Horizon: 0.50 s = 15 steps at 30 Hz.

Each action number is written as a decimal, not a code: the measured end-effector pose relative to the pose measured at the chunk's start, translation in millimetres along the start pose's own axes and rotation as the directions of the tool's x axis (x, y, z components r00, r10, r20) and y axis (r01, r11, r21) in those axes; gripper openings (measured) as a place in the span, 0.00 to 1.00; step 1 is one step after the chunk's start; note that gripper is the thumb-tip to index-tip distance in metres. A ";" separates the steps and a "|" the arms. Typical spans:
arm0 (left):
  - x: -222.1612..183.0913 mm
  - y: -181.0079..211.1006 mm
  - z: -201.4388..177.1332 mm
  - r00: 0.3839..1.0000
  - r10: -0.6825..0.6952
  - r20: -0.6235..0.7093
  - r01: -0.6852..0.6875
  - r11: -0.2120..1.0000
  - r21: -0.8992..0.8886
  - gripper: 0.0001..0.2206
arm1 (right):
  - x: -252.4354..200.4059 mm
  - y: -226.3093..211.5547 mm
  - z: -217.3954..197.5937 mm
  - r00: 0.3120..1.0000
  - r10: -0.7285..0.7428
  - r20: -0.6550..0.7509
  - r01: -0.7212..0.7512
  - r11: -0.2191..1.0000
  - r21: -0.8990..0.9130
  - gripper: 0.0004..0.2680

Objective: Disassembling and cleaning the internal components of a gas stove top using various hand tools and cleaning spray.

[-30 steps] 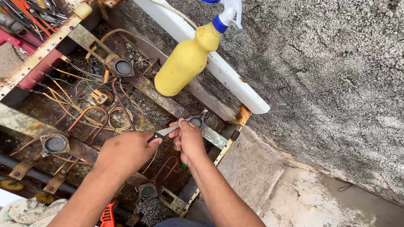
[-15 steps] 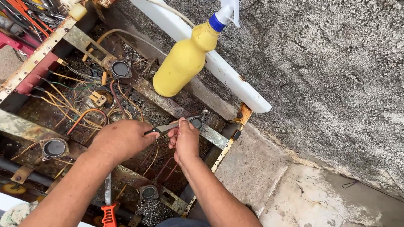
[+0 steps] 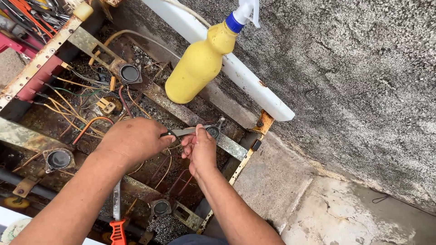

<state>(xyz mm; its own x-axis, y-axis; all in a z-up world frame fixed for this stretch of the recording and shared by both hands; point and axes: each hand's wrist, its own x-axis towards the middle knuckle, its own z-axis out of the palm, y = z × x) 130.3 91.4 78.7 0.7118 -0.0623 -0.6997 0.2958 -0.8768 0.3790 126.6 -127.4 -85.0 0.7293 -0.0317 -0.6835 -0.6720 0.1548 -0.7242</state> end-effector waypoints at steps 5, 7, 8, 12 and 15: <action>-0.8 1.6 -4.9 1.000 0.008 0.001 -0.008 0.996 0.089 0.19 | -0.8 4.3 -1.0 1.000 0.012 0.016 -0.012 1.000 0.008 0.17; -3.7 0.5 -7.4 1.000 -0.011 0.000 0.011 0.995 0.102 0.19 | 0.2 6.5 -0.2 0.999 0.013 0.036 -0.013 1.000 0.007 0.17; -4.3 1.8 -7.4 1.000 -0.024 -0.004 0.024 0.997 0.078 0.19 | 0.2 6.8 -1.2 0.999 0.013 0.039 -0.013 1.000 0.013 0.17; -1.6 11.2 -1.9 1.000 0.004 0.013 -0.005 0.998 0.070 0.20 | -4.2 -0.5 -1.2 1.000 0.014 0.008 -0.015 0.999 0.034 0.16; -9.6 -1.2 18.7 0.998 -0.046 0.040 0.046 0.999 0.012 0.20 | -5.9 2.7 -2.1 0.999 0.027 0.022 -0.027 0.999 -0.018 0.15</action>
<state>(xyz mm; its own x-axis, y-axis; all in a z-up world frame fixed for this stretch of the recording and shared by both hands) 111.2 84.1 73.7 0.6711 -0.0412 -0.7403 0.3205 -0.8842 0.3398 120.2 -128.8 -83.1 0.7134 -0.0059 -0.7007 -0.6935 0.1379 -0.7072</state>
